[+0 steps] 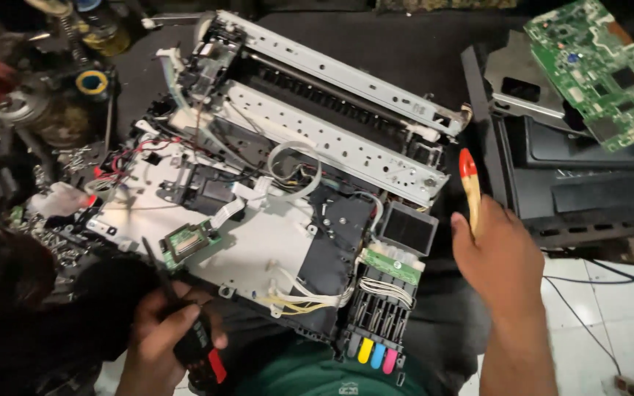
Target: Disassembling a printer to access internal components, removing screws with a screwdriver, and cleaning parts with a brush.
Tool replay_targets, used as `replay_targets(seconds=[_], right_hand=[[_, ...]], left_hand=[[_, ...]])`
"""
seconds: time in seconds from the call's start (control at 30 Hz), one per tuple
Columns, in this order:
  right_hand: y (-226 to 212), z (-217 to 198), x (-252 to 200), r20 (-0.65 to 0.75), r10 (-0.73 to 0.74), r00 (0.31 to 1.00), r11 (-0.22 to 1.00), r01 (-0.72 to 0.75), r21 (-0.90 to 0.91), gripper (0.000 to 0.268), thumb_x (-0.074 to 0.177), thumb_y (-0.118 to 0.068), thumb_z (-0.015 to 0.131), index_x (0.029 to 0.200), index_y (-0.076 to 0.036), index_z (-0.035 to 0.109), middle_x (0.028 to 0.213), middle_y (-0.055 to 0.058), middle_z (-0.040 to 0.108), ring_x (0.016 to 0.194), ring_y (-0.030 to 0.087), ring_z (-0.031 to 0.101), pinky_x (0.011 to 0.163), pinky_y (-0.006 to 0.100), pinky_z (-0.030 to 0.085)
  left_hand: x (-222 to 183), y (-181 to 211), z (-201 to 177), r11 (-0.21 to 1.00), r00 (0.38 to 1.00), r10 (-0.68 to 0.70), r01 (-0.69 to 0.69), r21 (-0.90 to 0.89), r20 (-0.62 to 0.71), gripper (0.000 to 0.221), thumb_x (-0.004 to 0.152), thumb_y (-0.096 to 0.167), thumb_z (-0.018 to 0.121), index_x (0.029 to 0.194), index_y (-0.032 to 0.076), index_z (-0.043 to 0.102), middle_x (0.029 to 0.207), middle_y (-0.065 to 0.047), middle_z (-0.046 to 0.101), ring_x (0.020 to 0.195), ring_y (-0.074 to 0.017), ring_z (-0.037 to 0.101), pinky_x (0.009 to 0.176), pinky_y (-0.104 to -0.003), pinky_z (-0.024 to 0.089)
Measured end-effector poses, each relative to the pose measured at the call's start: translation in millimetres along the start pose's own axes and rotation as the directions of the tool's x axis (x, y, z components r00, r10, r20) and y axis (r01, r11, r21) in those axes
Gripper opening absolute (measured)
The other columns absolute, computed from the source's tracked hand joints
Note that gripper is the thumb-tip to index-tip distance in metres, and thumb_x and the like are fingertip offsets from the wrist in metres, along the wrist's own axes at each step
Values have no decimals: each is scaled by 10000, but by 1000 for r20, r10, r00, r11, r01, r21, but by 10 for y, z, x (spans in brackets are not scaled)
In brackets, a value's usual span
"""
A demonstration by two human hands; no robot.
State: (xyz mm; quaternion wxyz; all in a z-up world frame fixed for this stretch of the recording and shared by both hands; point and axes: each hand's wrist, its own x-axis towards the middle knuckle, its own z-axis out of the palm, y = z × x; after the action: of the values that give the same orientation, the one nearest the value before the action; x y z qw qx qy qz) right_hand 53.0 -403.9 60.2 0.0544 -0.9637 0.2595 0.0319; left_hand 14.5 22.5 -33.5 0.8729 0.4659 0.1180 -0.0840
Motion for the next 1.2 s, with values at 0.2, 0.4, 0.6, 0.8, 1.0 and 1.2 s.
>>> replay_targets(seconds=[0.2,0.4,0.6,0.8,1.0,1.2], right_hand=[[74,345,361,-175,-229,958,973,225,-40,689,826,-148,760,1480,-22,582,1254,215,624,1093,447,625,906,519,525],[30,354,356,-275,-325,905,923,367,118,593,847,69,745,1425,99,617,1137,244,635,1046,364,618,928,480,517],[-192,-237,-138,-490,-409,770,835,532,139,256,1052,53,822,1288,147,783,1024,209,731,902,257,671,756,356,568],[-997,-563,-270,-331,-867,372,339,928,155,357,813,-221,871,1092,-32,751,1020,125,725,892,234,671,816,354,560],[-1476,-480,-200,-137,-959,248,248,969,18,320,844,-319,881,1039,-134,706,907,26,578,789,218,562,652,301,467],[-1568,-400,-210,-203,-949,242,244,970,19,162,878,-226,828,952,-179,692,858,-7,541,754,198,553,574,299,438]], left_hand=[[-37,47,148,999,999,37,-37,17,-14,145,850,-16,637,994,-19,658,841,-248,699,436,-374,640,469,-472,514],[-7,24,119,993,987,104,-95,-72,125,206,871,-22,642,1052,34,559,995,-245,698,456,-367,673,493,-483,548],[10,114,226,998,992,40,-33,-61,122,168,854,13,672,939,3,528,629,-206,533,448,-362,647,471,-451,484],[-17,334,385,986,993,-40,21,164,113,161,825,110,640,799,1,525,512,-270,677,463,-300,645,512,-372,498],[-112,304,286,958,983,-126,155,241,-131,222,819,7,641,1031,-51,612,696,-327,782,437,-370,674,524,-483,596],[-249,684,290,746,966,-202,258,614,-160,26,746,27,749,746,4,737,482,-167,728,444,-240,690,505,-355,547]])
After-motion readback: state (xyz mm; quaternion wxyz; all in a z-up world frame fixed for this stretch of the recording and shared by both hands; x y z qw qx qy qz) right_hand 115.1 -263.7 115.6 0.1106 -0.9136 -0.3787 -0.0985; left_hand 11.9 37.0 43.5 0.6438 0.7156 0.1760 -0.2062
